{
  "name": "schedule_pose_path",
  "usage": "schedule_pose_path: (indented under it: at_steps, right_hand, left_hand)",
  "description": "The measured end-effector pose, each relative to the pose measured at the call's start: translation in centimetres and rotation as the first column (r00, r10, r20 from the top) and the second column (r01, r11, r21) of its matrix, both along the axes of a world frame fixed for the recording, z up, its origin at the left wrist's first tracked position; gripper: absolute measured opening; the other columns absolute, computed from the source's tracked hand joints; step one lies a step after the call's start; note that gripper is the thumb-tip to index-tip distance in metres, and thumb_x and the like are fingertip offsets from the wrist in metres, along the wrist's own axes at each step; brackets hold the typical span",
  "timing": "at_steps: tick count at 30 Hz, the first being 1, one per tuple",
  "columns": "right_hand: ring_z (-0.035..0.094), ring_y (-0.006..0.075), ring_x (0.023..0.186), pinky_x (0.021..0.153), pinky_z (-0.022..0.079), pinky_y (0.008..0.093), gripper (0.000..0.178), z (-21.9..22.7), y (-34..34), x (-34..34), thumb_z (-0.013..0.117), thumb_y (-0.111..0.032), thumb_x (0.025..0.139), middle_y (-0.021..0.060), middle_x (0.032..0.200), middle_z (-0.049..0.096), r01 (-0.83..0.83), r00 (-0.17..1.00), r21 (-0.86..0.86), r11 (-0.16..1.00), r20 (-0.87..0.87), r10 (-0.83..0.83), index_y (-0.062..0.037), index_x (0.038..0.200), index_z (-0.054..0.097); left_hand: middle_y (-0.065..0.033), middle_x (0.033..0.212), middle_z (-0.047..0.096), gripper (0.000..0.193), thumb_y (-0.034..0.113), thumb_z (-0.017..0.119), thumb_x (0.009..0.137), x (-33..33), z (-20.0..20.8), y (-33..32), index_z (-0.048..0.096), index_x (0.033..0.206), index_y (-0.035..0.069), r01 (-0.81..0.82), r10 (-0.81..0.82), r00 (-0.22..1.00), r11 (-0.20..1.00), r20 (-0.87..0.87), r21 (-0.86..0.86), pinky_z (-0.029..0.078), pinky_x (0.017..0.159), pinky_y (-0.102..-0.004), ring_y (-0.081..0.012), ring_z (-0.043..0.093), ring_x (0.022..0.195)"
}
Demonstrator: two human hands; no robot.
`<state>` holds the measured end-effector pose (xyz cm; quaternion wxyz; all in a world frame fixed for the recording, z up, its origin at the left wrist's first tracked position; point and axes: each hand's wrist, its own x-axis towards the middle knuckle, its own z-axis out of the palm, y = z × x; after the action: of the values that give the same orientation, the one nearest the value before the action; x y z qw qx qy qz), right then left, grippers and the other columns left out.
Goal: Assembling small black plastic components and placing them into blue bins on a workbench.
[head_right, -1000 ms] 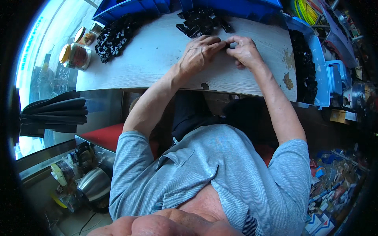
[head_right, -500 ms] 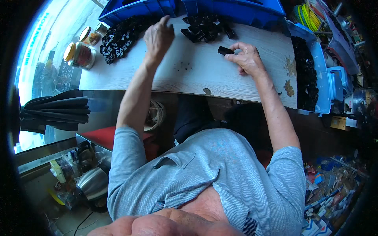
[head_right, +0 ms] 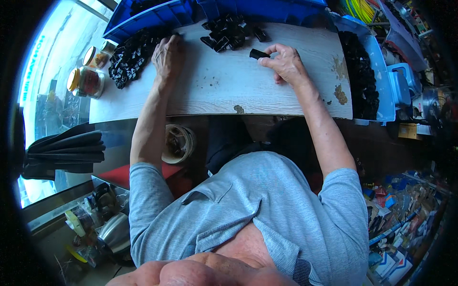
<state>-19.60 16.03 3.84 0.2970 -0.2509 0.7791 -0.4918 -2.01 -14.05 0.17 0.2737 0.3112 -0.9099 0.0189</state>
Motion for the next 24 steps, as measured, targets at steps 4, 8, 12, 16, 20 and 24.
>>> schedule_pose_path:
  at_steps: [4,8,12,16,20,24]
  right_hand:
    - [0.055,0.0089,0.043,0.038,0.049,0.0270,0.037,0.6,0.1,-0.4,0.081,-0.021,0.081,-0.0015,0.056,0.053,0.069,0.991,-0.040,0.997,0.114,-0.064,-0.0039,0.110,0.065]
    - [0.060,0.0107,0.046,0.044,0.057,0.0290,0.042,0.2,1.0,-2.0,0.081,-0.021,0.081,-0.0005,0.056,0.054,0.193,0.963,-0.082,0.978,0.207,-0.173,-0.0035,0.114,0.063]
    - [0.061,0.0131,0.047,0.046,0.059,0.0310,0.040,0.8,2.7,-4.6,0.082,-0.021,0.080,0.0004,0.056,0.053,0.367,0.910,-0.092,0.925,0.239,-0.338,-0.0037,0.112,0.066]
    - [0.062,0.0205,0.053,0.055,0.062,0.0383,0.034,0.5,5.4,-9.8,0.082,-0.018,0.081,0.0054,0.060,0.052,0.599,0.794,-0.106,0.794,0.210,-0.571,-0.0062,0.109,0.069]
    - [0.064,0.0227,0.057,0.059,0.063,0.0408,0.034,0.5,6.5,-11.3,0.082,-0.022,0.082,0.0055,0.059,0.051,0.775,0.631,-0.155,0.612,0.161,-0.759,-0.0057,0.109,0.069]
    - [0.064,0.0181,0.055,0.056,0.061,0.0365,0.038,1.0,3.9,-7.8,0.083,-0.023,0.082,0.0033,0.062,0.053,0.531,0.847,-0.150,0.834,0.137,-0.514,-0.0061,0.113,0.069]
  left_hand:
    - [-0.0136,0.096,0.071,0.019,0.022,0.063,0.092,2.1,0.1,1.0,0.070,0.108,0.015,0.100,-0.095,0.991,0.994,-0.095,0.048,0.053,0.082,-0.0473,-0.0363,0.068,0.095]
    - [-0.0132,0.088,0.072,0.016,0.019,0.066,0.088,3.2,0.1,0.5,0.071,0.102,0.015,0.063,-0.030,0.981,0.983,-0.190,0.174,0.053,0.077,-0.0481,-0.0366,0.069,0.085]
    - [-0.0141,0.087,0.073,0.016,0.022,0.065,0.090,4.3,0.7,-0.6,0.075,0.099,0.013,0.073,-0.047,0.990,0.979,-0.136,0.193,0.053,0.079,-0.0478,-0.0368,0.071,0.085]
    - [-0.0154,0.102,0.075,0.027,0.030,0.066,0.093,4.7,0.4,-0.9,0.076,0.112,0.012,0.001,0.105,0.971,0.898,-0.216,0.440,0.055,0.086,-0.0423,-0.0365,0.071,0.096]
    - [-0.0122,0.107,0.074,0.030,0.025,0.068,0.090,4.3,-0.6,-0.1,0.073,0.116,0.012,0.096,-0.073,0.982,0.988,-0.176,0.122,0.052,0.091,-0.0413,-0.0340,0.069,0.101]
    - [-0.0109,0.106,0.073,0.031,0.021,0.067,0.088,3.7,-0.2,1.6,0.071,0.118,0.012,0.101,-0.092,0.992,0.990,-0.081,0.104,0.050,0.095,-0.0403,-0.0322,0.066,0.105]
